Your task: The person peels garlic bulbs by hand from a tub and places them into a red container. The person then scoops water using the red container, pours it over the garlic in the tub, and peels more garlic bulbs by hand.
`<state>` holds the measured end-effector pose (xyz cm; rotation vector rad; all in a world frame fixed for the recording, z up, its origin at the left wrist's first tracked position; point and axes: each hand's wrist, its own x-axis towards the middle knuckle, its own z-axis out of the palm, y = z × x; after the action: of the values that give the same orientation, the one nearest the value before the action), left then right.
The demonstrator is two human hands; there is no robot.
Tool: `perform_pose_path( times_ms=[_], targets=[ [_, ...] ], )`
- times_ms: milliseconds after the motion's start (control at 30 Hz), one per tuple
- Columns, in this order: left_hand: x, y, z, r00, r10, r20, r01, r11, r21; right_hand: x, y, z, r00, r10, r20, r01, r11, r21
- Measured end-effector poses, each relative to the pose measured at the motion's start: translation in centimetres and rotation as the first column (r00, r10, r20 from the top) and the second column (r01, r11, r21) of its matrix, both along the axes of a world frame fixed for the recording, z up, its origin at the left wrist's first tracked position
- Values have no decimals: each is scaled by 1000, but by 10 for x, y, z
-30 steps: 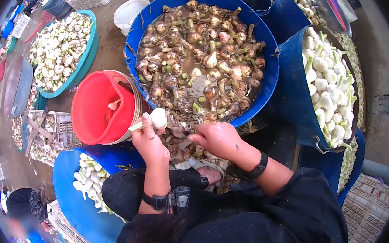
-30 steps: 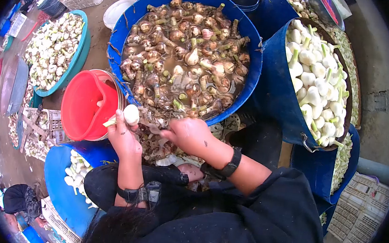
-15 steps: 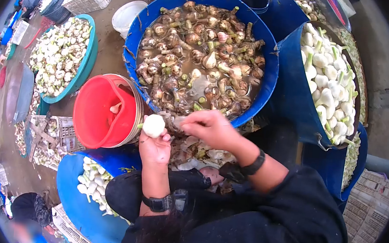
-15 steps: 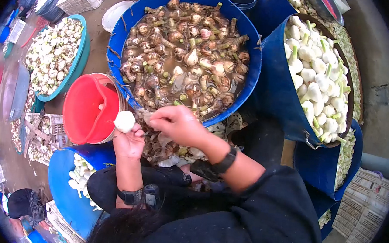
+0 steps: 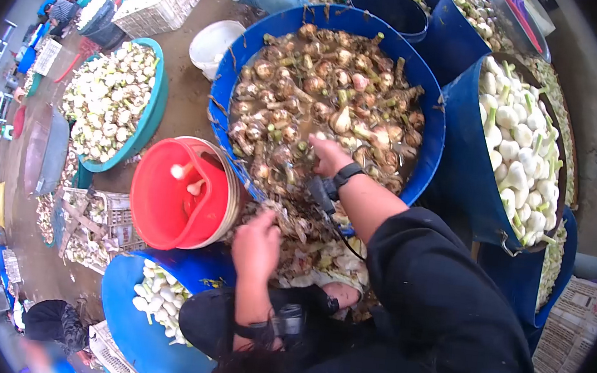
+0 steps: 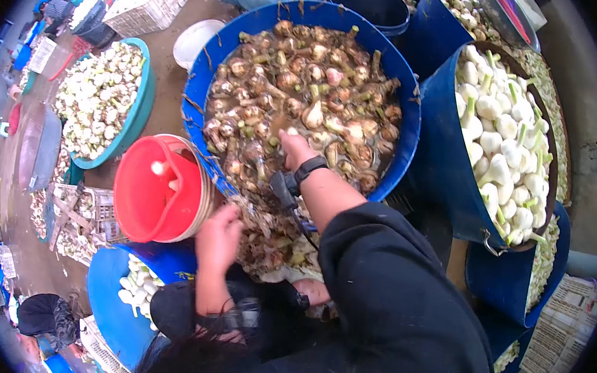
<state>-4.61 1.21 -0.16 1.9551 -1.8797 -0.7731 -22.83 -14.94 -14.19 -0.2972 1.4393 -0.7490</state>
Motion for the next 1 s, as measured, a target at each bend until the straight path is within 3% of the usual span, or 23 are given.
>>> perform_pose_path(
  times_ms=[33,67,100,133,167,200,233,267,300,367,433,467,533,633,700,767,800,833,867,900,933,967,1000],
  targets=[
    [-4,2,-6,991,-93,100,84,992,98,3,-5,-31,999,-38,39,40,998,-45],
    [-3,0,-14,991,-80,103,70,993,97,4,-10,-52,999,-8,-38,7,1000,-2],
    [1,-3,-18,992,-71,108,60,993,105,12,-10,-19,998,-29,-51,34,994,100],
    [3,-6,-16,991,-64,114,52,993,104,11,-8,-14,984,95,-148,-91,995,32],
    [4,-12,-16,990,136,-33,-137,990,-33,5,-4,-10,944,211,-254,-224,974,-21],
    [5,-17,-16,929,311,-201,-341,930,-137,2,7,0,862,238,-447,-367,902,-226],
    [0,-21,-9,923,330,-196,-359,924,-133,1,25,19,757,209,-620,-524,760,-384],
    [-9,-25,3,761,459,-458,-456,881,125,4,48,63,694,257,-672,-634,660,-402],
    [-14,-26,9,503,590,-632,-455,802,387,6,68,91,649,377,-660,-726,566,-390],
    [-14,-24,-9,474,585,-658,-275,808,521,17,111,121,617,432,-658,-784,412,-465],
    [-16,-21,-23,638,374,-673,-340,921,189,23,134,140,409,413,-813,-912,223,-346],
    [-16,-19,-23,641,393,-659,-354,914,201,24,136,148,405,414,-815,-913,227,-339],
    [-16,-15,-16,593,440,-675,-373,892,253,26,137,161,283,423,-861,-959,108,-262],
    [-22,-13,-1,662,371,-651,-371,917,146,29,143,164,237,376,-896,-971,121,-207],
    [-23,-13,-10,634,394,-665,-366,911,190,32,145,163,205,338,-918,-976,137,-167],
    [-23,-13,-9,608,418,-675,-360,903,234,33,142,146,335,321,-886,-913,341,-223],
    [-21,-12,-2,451,480,-753,-298,876,380,31,136,140,417,294,-860,-895,296,-334],
    [-18,-11,2,283,548,-787,-206,837,508,28,135,136,419,289,-860,-893,300,-334],
    [-16,-10,1,208,487,-849,-140,873,467,26,135,132,743,529,-410,-666,647,-371],
    [-16,-9,-1,212,481,-851,-138,876,461,25,133,135,881,440,172,-417,895,-157],
    [-14,-10,-4,280,411,-867,-140,912,387,22,133,134,903,365,228,-330,927,-180],
    [-10,-13,-3,350,336,-875,-145,942,303,18,136,131,897,375,233,-334,922,-197],
    [-8,-14,7,538,241,-808,-114,970,214,15,137,127,883,432,-184,-466,760,-454]
  ],
)
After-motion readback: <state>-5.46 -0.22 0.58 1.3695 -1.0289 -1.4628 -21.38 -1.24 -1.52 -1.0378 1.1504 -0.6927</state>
